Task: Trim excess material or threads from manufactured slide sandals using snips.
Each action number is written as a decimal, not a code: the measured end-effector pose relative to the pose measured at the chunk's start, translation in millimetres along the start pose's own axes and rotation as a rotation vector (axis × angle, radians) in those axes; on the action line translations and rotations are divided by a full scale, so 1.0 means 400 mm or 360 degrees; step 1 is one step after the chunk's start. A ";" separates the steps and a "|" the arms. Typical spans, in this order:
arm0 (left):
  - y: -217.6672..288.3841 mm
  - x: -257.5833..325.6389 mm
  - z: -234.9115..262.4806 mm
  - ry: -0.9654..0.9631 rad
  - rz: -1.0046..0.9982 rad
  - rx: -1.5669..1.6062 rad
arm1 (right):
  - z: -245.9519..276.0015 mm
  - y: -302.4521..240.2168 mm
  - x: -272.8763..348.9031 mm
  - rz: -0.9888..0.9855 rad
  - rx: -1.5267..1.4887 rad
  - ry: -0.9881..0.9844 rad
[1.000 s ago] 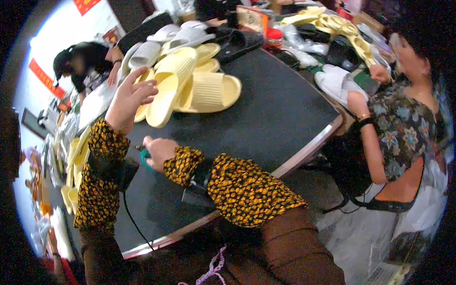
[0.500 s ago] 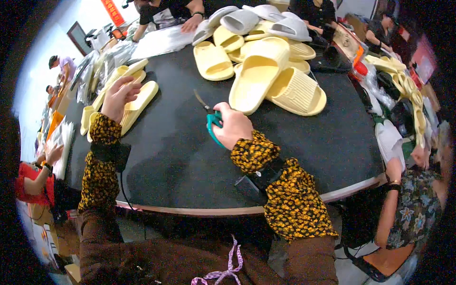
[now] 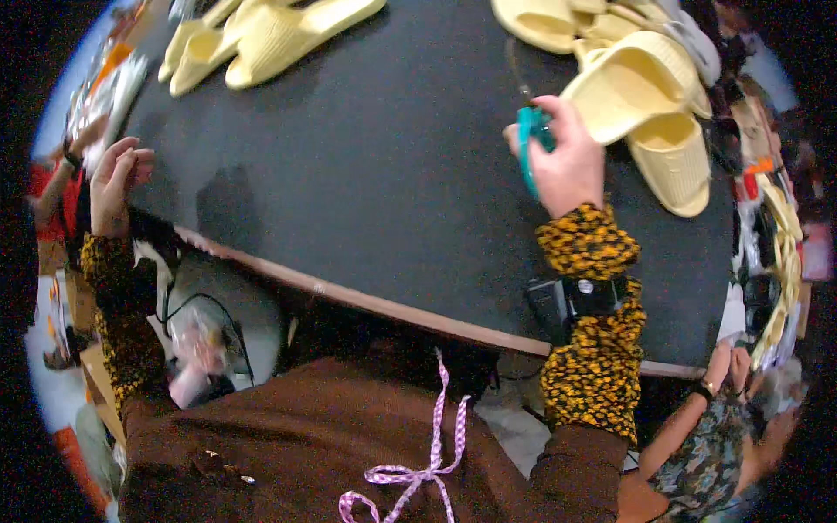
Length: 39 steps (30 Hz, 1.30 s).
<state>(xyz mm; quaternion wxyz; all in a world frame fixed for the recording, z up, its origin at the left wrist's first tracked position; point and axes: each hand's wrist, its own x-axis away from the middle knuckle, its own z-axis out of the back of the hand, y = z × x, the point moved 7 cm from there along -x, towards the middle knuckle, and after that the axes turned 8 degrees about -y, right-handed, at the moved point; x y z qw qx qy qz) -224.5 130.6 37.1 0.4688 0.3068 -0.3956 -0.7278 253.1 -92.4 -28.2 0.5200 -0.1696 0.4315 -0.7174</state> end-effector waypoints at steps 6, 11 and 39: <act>-0.256 0.267 0.071 -0.0368 0.0669 -0.0176 | -0.025 0.009 -0.012 -0.0084 -0.0113 -0.0097; -0.487 0.567 -0.029 -0.0652 0.1301 -0.0082 | -0.026 0.010 0.003 -0.0225 -0.0069 -0.0126; -0.761 1.051 -0.132 -0.1120 0.1781 -0.0180 | -0.022 0.035 0.009 -0.0280 0.0069 -0.0112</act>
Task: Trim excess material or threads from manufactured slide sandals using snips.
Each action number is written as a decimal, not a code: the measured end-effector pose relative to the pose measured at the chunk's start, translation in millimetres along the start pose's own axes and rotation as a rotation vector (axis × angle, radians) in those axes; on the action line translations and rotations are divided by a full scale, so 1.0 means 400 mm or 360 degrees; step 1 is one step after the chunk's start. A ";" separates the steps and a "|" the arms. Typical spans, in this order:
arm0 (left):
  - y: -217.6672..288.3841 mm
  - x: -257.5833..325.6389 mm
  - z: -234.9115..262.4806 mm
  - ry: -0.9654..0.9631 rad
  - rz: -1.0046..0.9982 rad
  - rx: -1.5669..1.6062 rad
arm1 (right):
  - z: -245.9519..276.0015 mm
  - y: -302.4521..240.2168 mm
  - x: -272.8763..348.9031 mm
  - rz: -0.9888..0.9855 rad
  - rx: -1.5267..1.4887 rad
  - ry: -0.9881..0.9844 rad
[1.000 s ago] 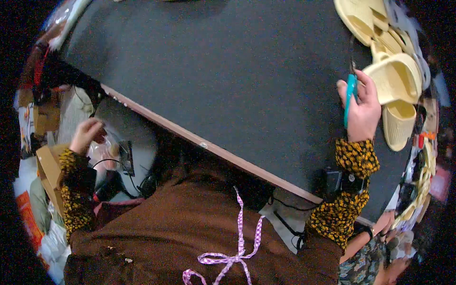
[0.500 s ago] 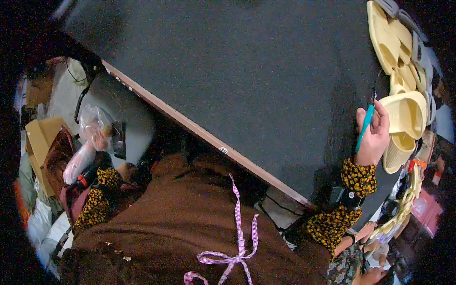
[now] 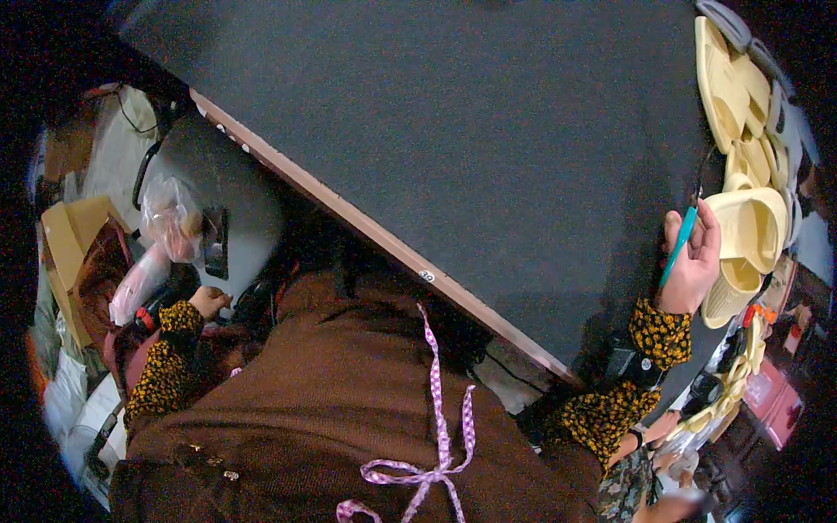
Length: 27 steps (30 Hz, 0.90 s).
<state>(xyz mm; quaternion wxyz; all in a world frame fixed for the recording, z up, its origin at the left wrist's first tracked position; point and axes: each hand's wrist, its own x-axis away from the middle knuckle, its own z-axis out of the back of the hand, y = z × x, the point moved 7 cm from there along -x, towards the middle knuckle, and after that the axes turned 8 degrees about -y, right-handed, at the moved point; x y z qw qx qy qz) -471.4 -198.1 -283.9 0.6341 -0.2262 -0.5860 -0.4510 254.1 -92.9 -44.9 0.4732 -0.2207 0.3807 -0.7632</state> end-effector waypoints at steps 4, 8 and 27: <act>-0.115 -0.030 0.015 0.0267 0.0008 0.0020 | 0.000 -0.002 -0.003 0.0065 -0.0035 -0.0014; -0.144 -0.032 0.032 0.0385 0.0139 0.0105 | 0.003 0.009 -0.005 0.0035 0.0036 -0.0002; -0.052 -0.001 -0.282 -0.0714 0.0232 0.1435 | 0.012 0.021 -0.004 -0.0031 0.0097 0.0040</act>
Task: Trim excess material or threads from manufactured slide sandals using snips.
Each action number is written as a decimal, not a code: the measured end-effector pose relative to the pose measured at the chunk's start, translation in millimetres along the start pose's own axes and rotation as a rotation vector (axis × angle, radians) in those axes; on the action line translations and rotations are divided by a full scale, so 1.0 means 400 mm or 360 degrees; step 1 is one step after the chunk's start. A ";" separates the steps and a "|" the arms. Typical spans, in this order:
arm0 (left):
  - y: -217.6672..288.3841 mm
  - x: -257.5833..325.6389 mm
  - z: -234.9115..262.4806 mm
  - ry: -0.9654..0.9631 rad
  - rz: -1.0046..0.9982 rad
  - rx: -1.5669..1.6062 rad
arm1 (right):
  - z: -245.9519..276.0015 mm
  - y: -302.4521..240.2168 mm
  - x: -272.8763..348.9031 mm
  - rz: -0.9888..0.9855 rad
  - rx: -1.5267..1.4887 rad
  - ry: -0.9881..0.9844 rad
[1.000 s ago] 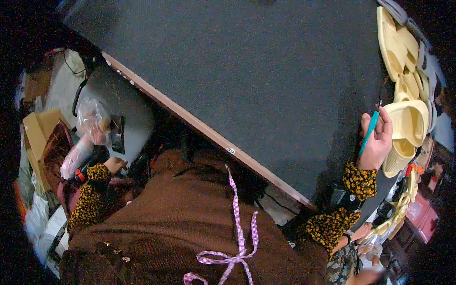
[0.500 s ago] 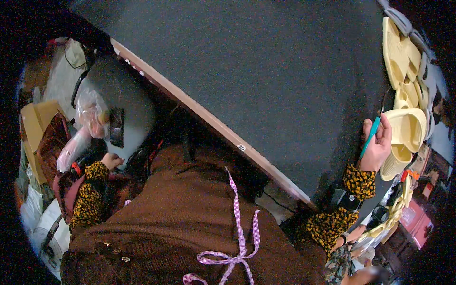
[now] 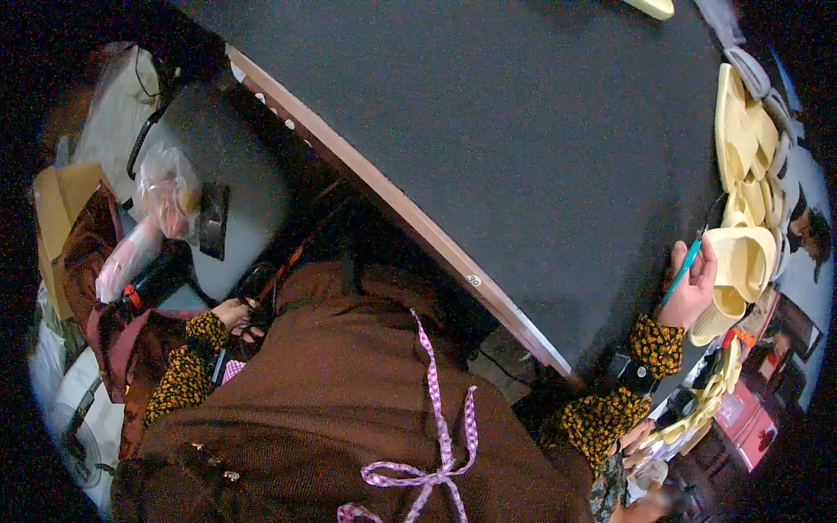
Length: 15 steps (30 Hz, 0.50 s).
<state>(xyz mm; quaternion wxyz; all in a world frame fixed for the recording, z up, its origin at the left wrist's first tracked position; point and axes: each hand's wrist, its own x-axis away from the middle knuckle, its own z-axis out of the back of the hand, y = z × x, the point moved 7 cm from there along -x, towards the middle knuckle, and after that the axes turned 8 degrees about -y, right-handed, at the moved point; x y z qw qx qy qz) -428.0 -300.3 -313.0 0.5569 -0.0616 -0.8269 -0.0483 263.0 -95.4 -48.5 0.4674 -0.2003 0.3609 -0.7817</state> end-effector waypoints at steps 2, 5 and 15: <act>-0.008 -0.006 -0.005 -0.0145 0.0019 -0.0102 | 0.002 0.003 -0.004 0.0019 0.0010 -0.0005; 0.031 0.010 -0.052 -0.0316 0.0057 -0.0152 | 0.014 0.011 -0.006 0.0039 0.0015 0.0004; 0.016 0.020 0.004 0.0099 -0.0052 -0.0410 | 0.030 0.037 -0.006 0.0047 0.0072 0.0042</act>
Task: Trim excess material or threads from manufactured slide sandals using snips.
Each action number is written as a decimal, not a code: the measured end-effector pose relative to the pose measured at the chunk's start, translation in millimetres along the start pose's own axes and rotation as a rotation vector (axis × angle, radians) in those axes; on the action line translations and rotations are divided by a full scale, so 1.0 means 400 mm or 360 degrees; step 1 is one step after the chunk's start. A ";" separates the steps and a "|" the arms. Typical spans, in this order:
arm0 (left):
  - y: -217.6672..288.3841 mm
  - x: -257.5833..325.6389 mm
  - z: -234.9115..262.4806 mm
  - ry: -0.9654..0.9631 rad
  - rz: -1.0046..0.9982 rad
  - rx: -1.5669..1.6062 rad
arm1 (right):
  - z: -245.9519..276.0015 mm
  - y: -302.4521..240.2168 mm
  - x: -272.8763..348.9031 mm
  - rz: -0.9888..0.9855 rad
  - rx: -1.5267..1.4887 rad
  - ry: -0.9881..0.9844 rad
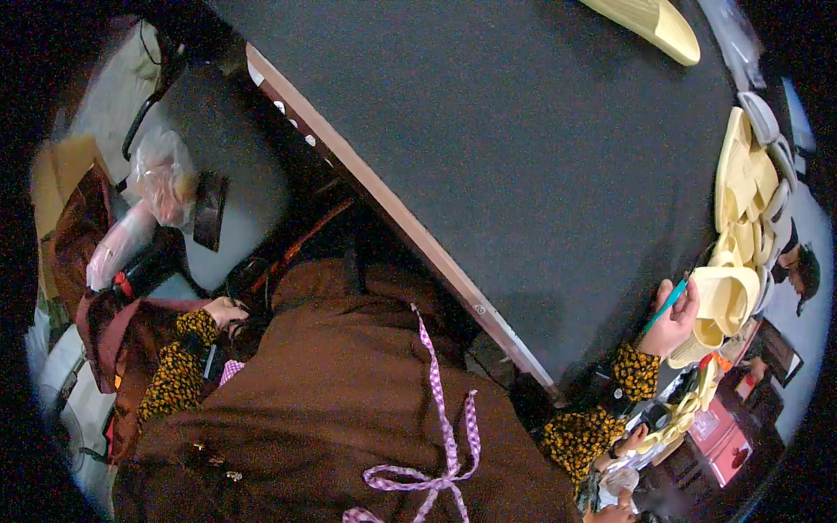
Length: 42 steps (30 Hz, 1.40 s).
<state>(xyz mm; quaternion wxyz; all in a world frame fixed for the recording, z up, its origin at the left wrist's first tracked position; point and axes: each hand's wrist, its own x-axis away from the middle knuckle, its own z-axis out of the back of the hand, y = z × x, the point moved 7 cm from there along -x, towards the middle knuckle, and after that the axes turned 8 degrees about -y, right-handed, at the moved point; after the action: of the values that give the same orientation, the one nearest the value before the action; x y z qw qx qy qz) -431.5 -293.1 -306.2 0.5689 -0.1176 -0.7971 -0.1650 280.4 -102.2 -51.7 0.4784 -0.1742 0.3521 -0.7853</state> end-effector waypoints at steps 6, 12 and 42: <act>0.013 0.015 -0.009 0.0023 0.0068 0.0016 | 0.002 -0.002 0.011 -0.0078 -0.0030 0.0017; -0.008 0.021 0.002 0.0150 0.0021 -0.0154 | -0.011 -0.013 0.016 -0.0096 -0.0030 0.0059; 0.095 0.176 0.035 0.0220 -0.0257 0.0009 | 0.007 0.001 0.001 0.0042 0.0127 -0.0016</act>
<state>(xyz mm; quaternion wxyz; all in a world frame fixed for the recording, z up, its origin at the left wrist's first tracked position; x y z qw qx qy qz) -452.4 -252.6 -238.8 0.6076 -0.0399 -0.7633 -0.2159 282.3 -103.9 -50.0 0.4971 -0.1541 0.3204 -0.7915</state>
